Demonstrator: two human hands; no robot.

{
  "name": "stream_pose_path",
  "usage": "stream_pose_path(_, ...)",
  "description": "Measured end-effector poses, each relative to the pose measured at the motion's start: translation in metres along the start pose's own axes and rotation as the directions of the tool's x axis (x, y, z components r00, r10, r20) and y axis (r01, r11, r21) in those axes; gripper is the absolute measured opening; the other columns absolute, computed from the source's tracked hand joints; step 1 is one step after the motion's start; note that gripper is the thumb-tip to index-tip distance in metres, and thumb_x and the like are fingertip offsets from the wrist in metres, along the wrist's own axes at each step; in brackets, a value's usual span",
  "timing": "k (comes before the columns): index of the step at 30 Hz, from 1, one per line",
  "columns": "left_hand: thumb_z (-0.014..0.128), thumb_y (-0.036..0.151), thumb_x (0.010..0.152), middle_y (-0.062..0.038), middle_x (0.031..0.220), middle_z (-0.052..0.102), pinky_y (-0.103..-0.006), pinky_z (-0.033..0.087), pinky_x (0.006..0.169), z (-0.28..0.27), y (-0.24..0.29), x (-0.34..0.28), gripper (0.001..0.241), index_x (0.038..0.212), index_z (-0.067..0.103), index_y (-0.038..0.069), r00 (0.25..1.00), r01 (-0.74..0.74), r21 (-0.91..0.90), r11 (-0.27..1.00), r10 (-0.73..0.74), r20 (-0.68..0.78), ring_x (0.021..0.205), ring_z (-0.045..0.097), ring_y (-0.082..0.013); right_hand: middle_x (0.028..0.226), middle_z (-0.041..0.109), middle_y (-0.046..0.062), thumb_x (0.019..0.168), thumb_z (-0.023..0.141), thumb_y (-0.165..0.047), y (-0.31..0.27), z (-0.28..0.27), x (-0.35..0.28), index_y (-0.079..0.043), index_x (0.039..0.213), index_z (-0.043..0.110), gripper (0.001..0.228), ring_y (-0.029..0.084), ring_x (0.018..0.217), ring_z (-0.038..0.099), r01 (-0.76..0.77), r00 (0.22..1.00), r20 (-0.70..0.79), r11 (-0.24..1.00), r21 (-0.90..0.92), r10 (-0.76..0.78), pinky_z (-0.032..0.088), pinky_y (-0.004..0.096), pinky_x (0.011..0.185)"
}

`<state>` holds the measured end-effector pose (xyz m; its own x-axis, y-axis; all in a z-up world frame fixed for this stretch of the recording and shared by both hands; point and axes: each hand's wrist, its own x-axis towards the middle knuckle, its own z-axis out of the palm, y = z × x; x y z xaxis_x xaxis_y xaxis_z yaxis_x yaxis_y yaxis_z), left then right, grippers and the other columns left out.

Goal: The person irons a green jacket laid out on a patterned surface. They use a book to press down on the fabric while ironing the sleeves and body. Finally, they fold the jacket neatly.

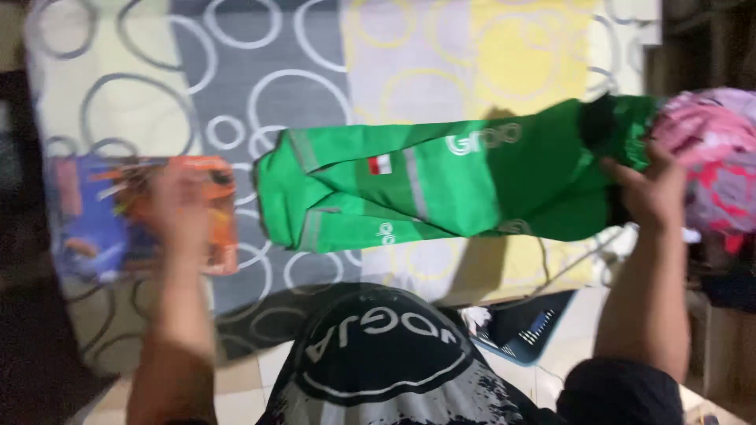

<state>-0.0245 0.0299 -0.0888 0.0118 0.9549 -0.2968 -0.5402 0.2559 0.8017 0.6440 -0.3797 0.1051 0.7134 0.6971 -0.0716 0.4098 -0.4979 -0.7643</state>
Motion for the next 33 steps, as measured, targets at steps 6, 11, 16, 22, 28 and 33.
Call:
stream_pose_path(6, 0.059, 0.024, 0.099, -0.007, 0.127, 0.071, -0.0242, 0.053, 0.074, 0.332, -0.122, -0.167, 0.052, 0.149, 0.050, 0.012, 0.543, 0.007, 0.670, 0.743, -0.565, 0.621, 0.091, 0.065, -0.0127, 0.115, 0.066, 0.012, 0.093, 0.071, 0.010, -0.065, 0.038, -0.014, 0.008, 0.129, 0.059, 0.038, 0.017, 0.096, 0.062, 0.001, 1.000, 0.031, 0.991, 0.132, -0.005, 0.051, 0.024, 0.082)
stream_pose_path(11, 0.051, 0.067, 0.063, -0.019, 0.139, 0.061, -0.0551, 0.061, 0.079, 0.460, -0.074, -0.228, 0.104, 0.145, 0.050, 0.003, 0.297, 0.249, 0.768, 0.590, -0.801, 0.520, 0.116, 0.066, -0.0366, 0.080, 0.070, 0.020, 0.091, 0.087, -0.025, -0.123, 0.084, -0.031, 0.004, 0.103, 0.069, 0.036, 0.034, 0.059, 0.061, 0.075, 0.995, -0.018, 0.869, -0.489, -0.096, 0.048, 0.043, 0.055)
stream_pose_path(16, 0.087, 0.034, 0.074, -0.008, 0.102, 0.075, -0.0355, 0.057, 0.088, 0.437, -0.137, -0.225, 0.057, 0.118, 0.066, 0.004, 0.471, 0.303, 0.449, 0.840, -0.542, 0.696, 0.096, 0.070, -0.0191, 0.091, 0.067, 0.027, 0.087, 0.082, -0.020, -0.157, 0.128, -0.054, 0.002, 0.119, 0.058, 0.046, 0.047, 0.082, 0.061, 0.070, 0.997, -0.021, 0.951, -0.302, -0.081, 0.049, 0.055, 0.071)
stream_pose_path(22, 0.084, 0.012, 0.076, -0.010, 0.117, 0.073, -0.0463, 0.055, 0.097, 0.354, -0.079, -0.190, 0.058, 0.130, 0.064, 0.006, 0.610, 0.396, 0.416, 0.818, -0.574, 0.547, 0.107, 0.069, -0.0244, 0.099, 0.070, 0.022, 0.087, 0.062, 0.003, -0.168, 0.143, -0.083, 0.003, 0.152, 0.048, 0.066, 0.028, 0.082, 0.069, 0.000, 0.961, 0.256, 0.923, 0.385, -0.107, 0.055, 0.036, 0.070)
stream_pose_path(28, 0.071, 0.018, 0.076, -0.013, 0.110, 0.074, -0.0423, 0.054, 0.090, 0.249, 0.010, -0.139, 0.050, 0.125, 0.068, 0.005, 0.656, 0.424, 0.635, 0.645, -0.703, 0.276, 0.096, 0.069, -0.0266, 0.113, 0.072, 0.029, 0.091, 0.075, 0.012, -0.138, 0.109, -0.041, 0.017, 0.118, 0.066, 0.029, 0.029, 0.082, 0.066, 0.377, 0.923, 0.047, 0.875, -0.305, -0.381, 0.054, 0.034, 0.066)
stream_pose_path(33, 0.079, 0.026, 0.073, -0.029, 0.162, 0.032, -0.0487, 0.031, 0.119, 0.165, -0.028, -0.110, 0.121, 0.162, 0.001, 0.000, 0.746, 0.508, 0.687, 0.519, -0.665, -0.049, 0.147, 0.038, -0.0375, 0.107, 0.069, 0.025, 0.098, 0.078, -0.021, -0.019, 0.084, 0.011, 0.005, 0.137, 0.067, 0.049, 0.035, 0.088, 0.064, 0.086, 0.977, -0.049, 0.592, -0.801, -0.208, 0.054, 0.048, 0.074)
